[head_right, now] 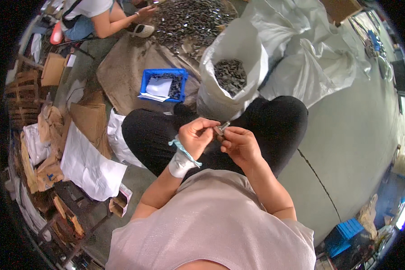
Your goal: The person sits on the floor and sorts small metal parts from a large pile on a tarp. They pick up handfuls of the parts, inspect them, and transfer them into a white sack. Another person is visible in the background performing a similar sorting task.
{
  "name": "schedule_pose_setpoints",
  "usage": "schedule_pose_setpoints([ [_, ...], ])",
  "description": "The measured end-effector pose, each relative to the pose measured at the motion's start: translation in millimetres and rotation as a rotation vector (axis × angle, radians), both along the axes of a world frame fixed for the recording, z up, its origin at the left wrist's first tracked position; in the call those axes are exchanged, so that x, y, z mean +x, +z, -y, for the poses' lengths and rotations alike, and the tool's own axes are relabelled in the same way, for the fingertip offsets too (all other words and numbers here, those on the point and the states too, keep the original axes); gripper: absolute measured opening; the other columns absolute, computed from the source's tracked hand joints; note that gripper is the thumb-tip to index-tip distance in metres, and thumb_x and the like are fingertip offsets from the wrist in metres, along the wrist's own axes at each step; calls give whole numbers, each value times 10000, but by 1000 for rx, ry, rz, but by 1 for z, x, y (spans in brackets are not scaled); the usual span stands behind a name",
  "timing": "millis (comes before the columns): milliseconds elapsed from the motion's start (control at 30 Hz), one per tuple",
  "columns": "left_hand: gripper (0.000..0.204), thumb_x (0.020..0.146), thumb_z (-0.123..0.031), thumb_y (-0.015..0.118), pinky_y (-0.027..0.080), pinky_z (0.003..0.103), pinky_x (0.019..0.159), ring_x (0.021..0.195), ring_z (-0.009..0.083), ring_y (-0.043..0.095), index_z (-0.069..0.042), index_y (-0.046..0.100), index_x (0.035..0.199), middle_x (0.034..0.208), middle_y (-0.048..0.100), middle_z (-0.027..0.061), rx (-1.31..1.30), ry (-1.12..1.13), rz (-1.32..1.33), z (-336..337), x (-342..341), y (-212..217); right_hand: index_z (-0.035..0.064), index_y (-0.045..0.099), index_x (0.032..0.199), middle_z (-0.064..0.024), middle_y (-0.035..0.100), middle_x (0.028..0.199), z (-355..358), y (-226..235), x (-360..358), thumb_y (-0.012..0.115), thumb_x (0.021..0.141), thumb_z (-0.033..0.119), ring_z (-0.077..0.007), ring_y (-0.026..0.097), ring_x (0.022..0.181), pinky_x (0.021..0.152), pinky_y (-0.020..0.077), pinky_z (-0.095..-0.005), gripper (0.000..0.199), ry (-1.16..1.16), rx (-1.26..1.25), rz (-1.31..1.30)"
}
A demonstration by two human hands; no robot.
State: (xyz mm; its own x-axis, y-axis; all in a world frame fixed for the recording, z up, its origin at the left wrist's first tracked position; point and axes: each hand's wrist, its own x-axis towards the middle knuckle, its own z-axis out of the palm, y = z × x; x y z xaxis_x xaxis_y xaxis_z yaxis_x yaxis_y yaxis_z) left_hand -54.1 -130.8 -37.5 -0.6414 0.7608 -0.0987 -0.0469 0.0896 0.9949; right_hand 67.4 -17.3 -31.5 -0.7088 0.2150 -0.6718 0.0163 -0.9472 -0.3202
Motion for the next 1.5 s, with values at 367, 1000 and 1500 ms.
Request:
schedule_pose_setpoints([
  [367,153,878,-5,571,510,211,698,785,83,608,49,651,998,893,636,40,-38,-79,145,3,-6,9,-58,606,1007,-131,642,859,-1,-6,4,567,892,78,-106,550,606,594,495,-285,183,5,-116,-63],
  [1000,209,848,-12,569,455,186,570,663,34,561,-8,665,1033,820,663,16,-127,179,134,13,-58,-8,74,694,910,-96,663,890,-127,10,-80,633,769,54,-295,616,867,756,494,-362,155,314,2219,357],
  [1500,215,762,-100,571,517,330,749,769,245,669,-3,692,911,853,689,178,-471,205,-246,-119,-282,-227,-7,676,983,-109,666,818,-210,16,-84,648,822,39,-135,598,714,671,472,-253,170,126,1737,510],
])
